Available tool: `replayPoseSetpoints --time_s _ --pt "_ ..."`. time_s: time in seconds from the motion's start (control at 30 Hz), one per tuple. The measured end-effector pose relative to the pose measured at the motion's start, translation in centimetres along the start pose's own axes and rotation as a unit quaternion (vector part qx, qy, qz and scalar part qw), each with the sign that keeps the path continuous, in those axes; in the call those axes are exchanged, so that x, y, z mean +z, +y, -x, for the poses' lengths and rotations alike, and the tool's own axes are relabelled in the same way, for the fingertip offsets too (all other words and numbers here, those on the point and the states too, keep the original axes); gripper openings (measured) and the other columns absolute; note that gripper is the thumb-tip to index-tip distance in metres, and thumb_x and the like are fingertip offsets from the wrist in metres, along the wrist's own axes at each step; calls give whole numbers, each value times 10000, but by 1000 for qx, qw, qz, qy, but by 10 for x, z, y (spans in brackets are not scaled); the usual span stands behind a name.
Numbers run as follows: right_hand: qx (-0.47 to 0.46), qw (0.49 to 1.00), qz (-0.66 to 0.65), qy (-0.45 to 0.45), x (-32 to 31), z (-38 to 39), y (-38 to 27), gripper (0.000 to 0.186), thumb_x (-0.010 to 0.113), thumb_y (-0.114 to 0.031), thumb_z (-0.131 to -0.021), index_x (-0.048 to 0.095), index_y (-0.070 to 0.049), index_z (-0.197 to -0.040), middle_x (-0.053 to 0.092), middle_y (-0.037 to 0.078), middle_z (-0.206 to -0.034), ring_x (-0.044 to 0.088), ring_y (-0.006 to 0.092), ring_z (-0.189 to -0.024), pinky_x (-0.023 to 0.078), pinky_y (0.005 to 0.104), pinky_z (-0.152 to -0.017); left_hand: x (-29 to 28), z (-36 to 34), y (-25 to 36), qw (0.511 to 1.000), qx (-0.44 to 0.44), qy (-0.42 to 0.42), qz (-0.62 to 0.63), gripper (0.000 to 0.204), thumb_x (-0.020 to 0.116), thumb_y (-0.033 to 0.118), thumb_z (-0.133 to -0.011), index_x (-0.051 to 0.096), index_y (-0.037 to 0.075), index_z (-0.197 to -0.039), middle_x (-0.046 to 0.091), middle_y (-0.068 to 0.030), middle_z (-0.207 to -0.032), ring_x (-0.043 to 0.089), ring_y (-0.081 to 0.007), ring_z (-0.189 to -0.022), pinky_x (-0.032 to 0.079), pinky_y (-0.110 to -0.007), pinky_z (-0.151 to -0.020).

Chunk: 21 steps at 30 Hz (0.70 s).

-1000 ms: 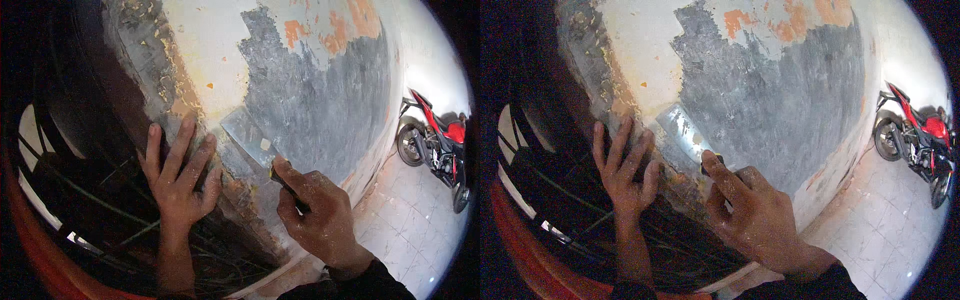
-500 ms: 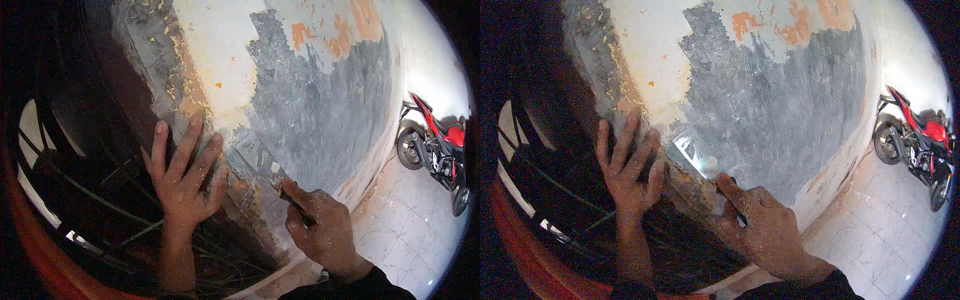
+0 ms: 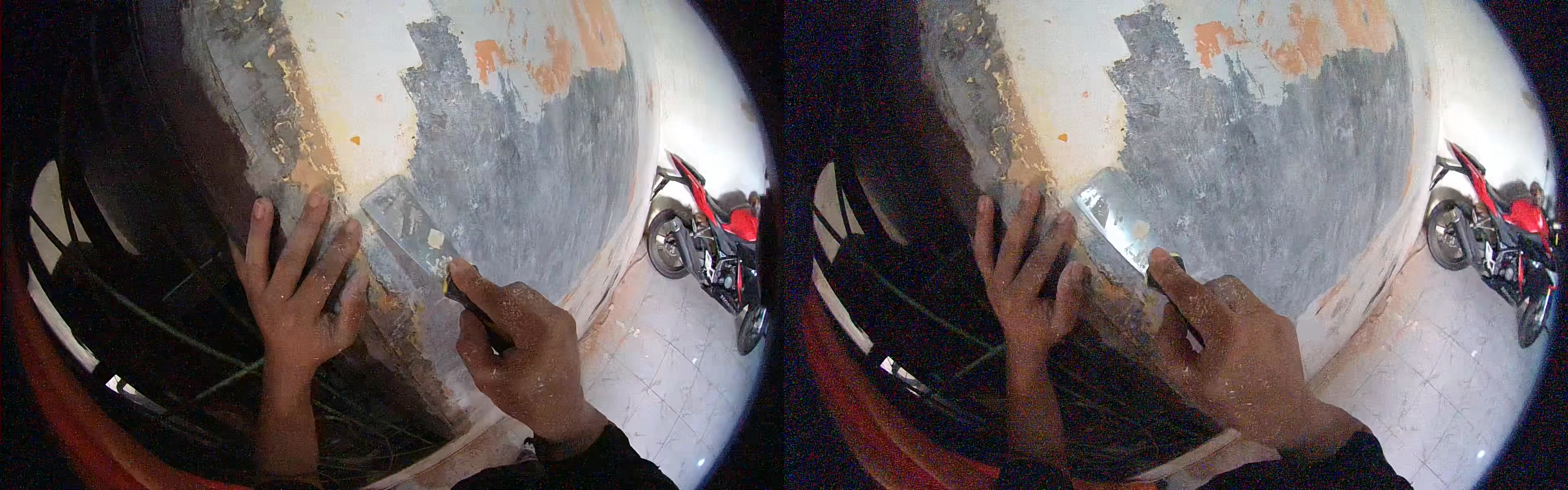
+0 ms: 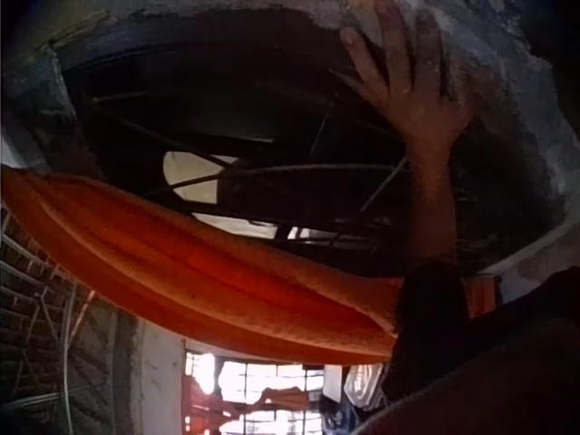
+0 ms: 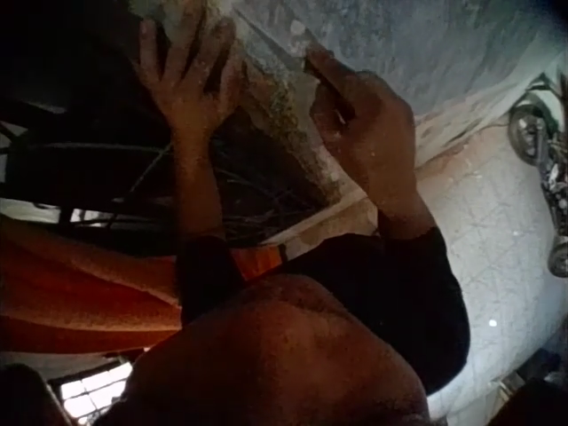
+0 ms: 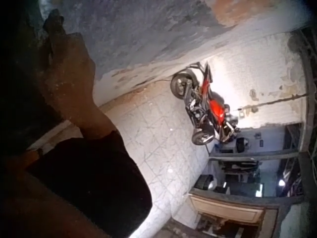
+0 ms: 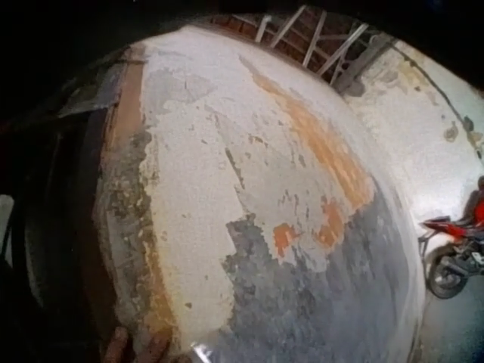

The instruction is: Scraping old paint and plaster off a wall using a putty knife.

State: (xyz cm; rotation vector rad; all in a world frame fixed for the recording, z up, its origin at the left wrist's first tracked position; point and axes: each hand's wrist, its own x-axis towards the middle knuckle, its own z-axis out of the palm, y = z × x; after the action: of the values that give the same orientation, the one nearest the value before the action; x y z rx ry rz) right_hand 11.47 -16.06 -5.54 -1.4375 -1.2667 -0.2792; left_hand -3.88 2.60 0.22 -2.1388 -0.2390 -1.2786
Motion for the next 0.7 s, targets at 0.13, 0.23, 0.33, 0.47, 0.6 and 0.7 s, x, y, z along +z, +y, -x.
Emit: replayPoseSetpoints --time_s 0.13,0.23,0.33,0.47,0.6,0.7 --pt "43 998 15 -44 -4 18 3 534 705 16 -883 647 -131 -1394 623 119 -792 609 210 -625 504 337 -604 2 4 -5 1000 -1 16 0 366 700 319 -894 759 224 -1243 562 -30 -1529 348 -424 -1484 278 -586 -1178" --pt "27 999 30 -24 0 17 3 537 706 4 -885 639 -126 -1402 619 126 -792 613 222 -628 508 347 -596 3 3 -3 1000 0 12 -6 362 700 314 -893 761 222 -1238 563 -31 -1528 345 -424 -1485 281 -583 -1178" --pt "2 1000 3 0 3 -4 0 547 711 -13 -883 631 -129 -1411 609 122 -775 613 235 -619 513 365 -593 3 2 -4 1000 1 7 -7 361 697 318 -894 762 223 -1236 562 -29 -1529 344 -425 -1485 280 -583 -1177" --pt "51 995 40 -75 -2 12 2 566 697 -146 -888 570 -152 -1439 681 126 -858 697 331 -783 583 470 -688 0 3 -4 1000 -4 7 -2 358 700 311 -892 763 220 -1233 560 -34 -1530 342 -428 -1485 278 -582 -1182" --pt "52 996 23 -75 -3 7 3 571 709 -155 -884 568 -150 -1437 678 109 -850 696 327 -770 586 470 -696 3 2 -1 1000 0 10 -4 361 713 293 -879 765 212 -1227 560 -42 -1529 341 -430 -1485 274 -577 -1191" --pt "21 999 13 -28 3 1 -2 569 715 -86 -876 593 -137 -1430 652 111 -815 661 282 -714 547 428 -653 3 2 -5 1000 3 17 6 373 720 289 -870 764 208 -1231 560 -50 -1528 342 -433 -1484 260 -583 -1205"
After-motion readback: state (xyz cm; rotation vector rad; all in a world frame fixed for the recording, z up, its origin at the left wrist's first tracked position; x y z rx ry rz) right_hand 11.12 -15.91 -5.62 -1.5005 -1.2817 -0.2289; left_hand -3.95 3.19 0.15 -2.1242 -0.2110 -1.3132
